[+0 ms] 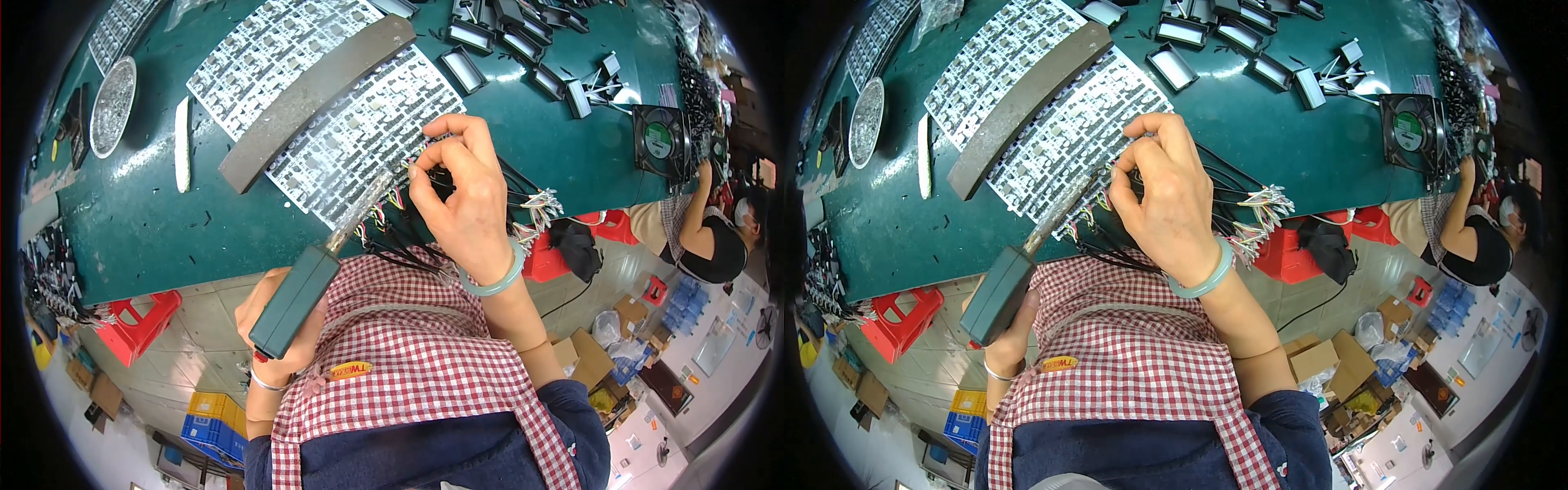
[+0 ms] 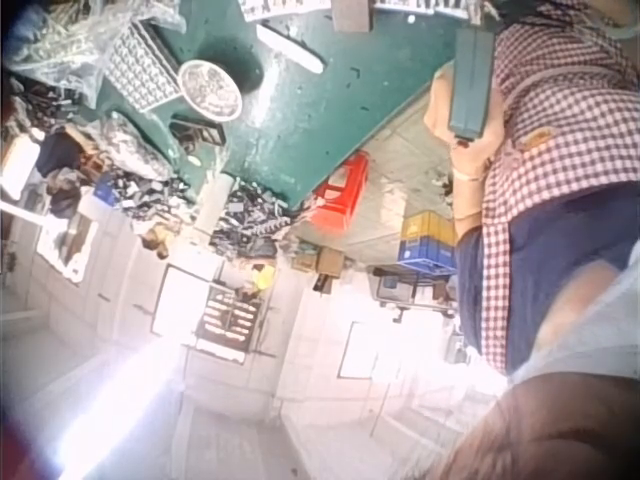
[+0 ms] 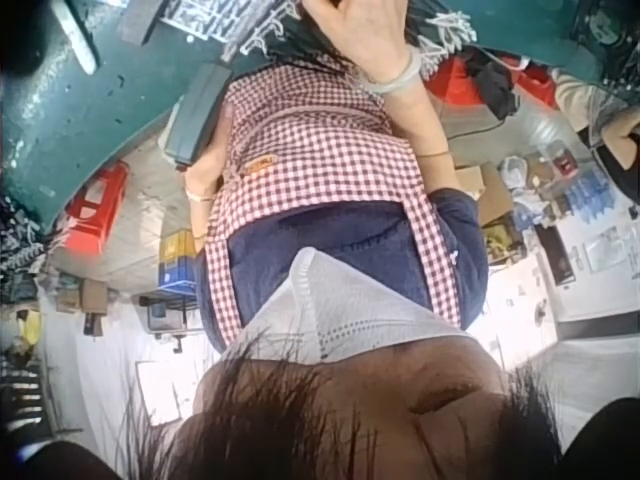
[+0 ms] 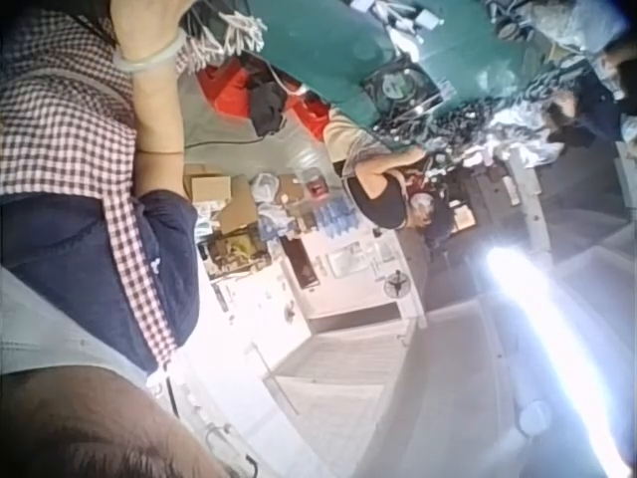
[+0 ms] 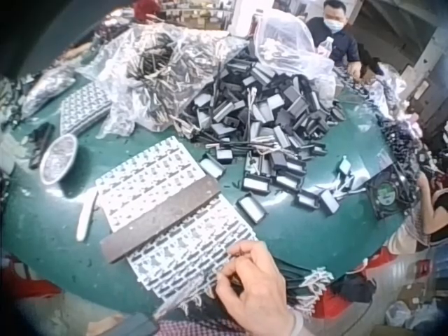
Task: The person solders wires to electronic components and circuit boards arranged on a tray, using a soldering iron.
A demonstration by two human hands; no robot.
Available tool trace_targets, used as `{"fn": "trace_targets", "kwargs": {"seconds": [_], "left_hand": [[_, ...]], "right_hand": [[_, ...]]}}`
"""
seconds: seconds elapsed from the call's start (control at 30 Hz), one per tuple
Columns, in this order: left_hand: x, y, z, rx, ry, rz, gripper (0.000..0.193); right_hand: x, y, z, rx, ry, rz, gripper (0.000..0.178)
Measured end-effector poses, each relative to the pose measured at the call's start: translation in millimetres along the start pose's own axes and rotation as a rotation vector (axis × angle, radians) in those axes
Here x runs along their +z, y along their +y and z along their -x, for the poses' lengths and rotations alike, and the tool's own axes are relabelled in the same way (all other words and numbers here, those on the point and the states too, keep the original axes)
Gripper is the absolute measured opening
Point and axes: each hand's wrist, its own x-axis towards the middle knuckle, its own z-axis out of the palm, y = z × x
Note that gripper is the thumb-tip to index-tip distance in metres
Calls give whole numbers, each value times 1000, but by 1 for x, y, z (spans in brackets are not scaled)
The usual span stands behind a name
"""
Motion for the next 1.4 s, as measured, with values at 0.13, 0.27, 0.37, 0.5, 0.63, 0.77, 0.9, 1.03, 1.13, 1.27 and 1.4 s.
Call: {"fn": "trace_targets", "kwargs": {"seconds": [0.13, 0.27, 0.37, 0.5, 0.63, 0.77, 0.9, 1.03, 1.13, 1.27, 1.4], "left_hand": [[0, 2, -2, -39, -11, -2, 23], [-2, 4, -5, -22, -46, -41, 24], [-4, 6, -6, -47, -57, -25, 24], [-5, 6, -9, -1, -69, -51, 25], [-5, 6, -8, -41, -82, -30, 25], [-5, 5, -8, -107, -75, 38, 28], [-5, 2, -6, -41, -76, 12, 29], [-3, -2, 2, -87, -30, 52, 29], [-2, -5, 11, -122, 39, 62, 29], [-3, -8, 18, -214, 73, 76, 29], [-1, -10, 19, -218, 66, 120, 29]], "right_hand": [[1, 0, 0, -11, 10, 2, 14], [2, 0, 1, -9, 27, 5, 14], [2, 0, 1, -13, 31, 14, 14], [3, 0, 1, -14, 34, 20, 14], [3, 0, 1, -6, 30, 19, 14], [3, -1, 1, -6, 23, 23, 14], [3, 0, 1, -14, 26, 26, 13], [3, -1, 1, 7, 15, 20, 13], [3, -1, 1, 2, 26, 26, 13], [4, -1, 1, 5, 26, 19, 13], [5, -2, 3, 57, 44, -14, 11]]}}
